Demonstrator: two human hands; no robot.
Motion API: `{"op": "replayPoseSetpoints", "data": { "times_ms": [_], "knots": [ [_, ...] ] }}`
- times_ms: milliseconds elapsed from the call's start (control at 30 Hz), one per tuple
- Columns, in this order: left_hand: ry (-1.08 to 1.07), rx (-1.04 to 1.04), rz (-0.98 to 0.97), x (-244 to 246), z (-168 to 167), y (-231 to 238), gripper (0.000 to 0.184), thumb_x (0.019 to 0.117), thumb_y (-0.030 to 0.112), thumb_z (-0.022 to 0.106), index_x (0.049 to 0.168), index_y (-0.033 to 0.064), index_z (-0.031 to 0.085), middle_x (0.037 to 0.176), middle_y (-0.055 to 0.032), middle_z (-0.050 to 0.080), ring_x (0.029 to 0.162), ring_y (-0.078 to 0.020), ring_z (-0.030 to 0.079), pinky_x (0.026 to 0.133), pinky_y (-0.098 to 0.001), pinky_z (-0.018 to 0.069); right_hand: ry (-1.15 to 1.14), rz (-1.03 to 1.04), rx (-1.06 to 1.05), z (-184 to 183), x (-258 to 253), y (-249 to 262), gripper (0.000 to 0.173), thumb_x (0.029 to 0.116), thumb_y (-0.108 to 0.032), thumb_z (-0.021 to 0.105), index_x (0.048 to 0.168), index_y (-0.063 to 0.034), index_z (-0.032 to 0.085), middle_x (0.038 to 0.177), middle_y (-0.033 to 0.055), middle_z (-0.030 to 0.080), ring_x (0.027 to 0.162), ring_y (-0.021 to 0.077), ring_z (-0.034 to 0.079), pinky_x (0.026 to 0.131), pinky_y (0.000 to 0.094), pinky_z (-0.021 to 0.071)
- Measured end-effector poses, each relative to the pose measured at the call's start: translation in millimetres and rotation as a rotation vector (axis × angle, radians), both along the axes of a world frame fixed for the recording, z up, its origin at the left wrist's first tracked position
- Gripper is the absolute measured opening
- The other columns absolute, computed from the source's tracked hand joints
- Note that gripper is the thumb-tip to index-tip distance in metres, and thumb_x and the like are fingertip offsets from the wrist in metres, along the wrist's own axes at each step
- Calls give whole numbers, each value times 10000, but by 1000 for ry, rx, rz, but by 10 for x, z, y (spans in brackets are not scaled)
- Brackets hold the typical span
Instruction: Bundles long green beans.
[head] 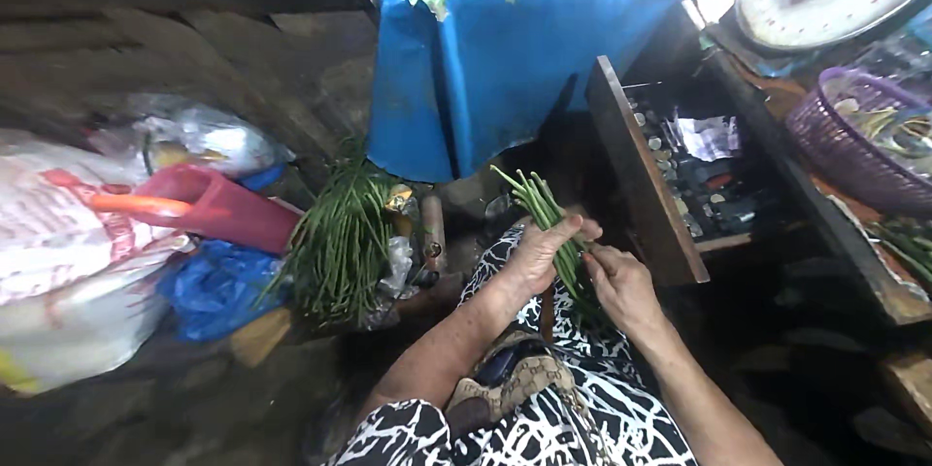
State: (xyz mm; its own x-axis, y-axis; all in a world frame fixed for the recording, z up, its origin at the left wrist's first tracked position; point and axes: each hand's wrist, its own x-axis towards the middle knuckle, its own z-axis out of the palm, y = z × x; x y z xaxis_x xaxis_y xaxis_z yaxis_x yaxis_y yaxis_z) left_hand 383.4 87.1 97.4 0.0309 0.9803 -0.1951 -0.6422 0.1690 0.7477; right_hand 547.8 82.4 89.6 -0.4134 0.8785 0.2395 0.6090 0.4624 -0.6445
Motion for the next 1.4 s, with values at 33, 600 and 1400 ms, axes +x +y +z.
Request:
{"op": "replayPoseSetpoints", "data": {
  "times_ms": [33,600,1400],
  "knots": [
    [53,9,13,-1,-1,8,108,978,87,622,1052,37,560,865,-100,712,854,-213,720,844,-373,595,-71,41,-32,58,31,9,369,1061,-295,506,1179,-48,753,1082,105,769,1033,259,726,965,518,532],
    [644,222,-113,195,336,-251,445,797,-38,778,1181,34,566,974,90,714,899,15,687,828,-209,598,-47,344,313,1109,-37,313,299,1059,-197,506,1159,-25,731,1159,100,749,1163,216,687,1066,390,504],
    [26,189,124,22,94,-36,102,849,197,752,857,229,656,670,54,652,633,-77,650,652,-266,573,-152,137,-628,380,-203,57,335,973,-190,628,1244,4,656,1089,225,700,1042,369,679,933,575,521]
  ]
}}
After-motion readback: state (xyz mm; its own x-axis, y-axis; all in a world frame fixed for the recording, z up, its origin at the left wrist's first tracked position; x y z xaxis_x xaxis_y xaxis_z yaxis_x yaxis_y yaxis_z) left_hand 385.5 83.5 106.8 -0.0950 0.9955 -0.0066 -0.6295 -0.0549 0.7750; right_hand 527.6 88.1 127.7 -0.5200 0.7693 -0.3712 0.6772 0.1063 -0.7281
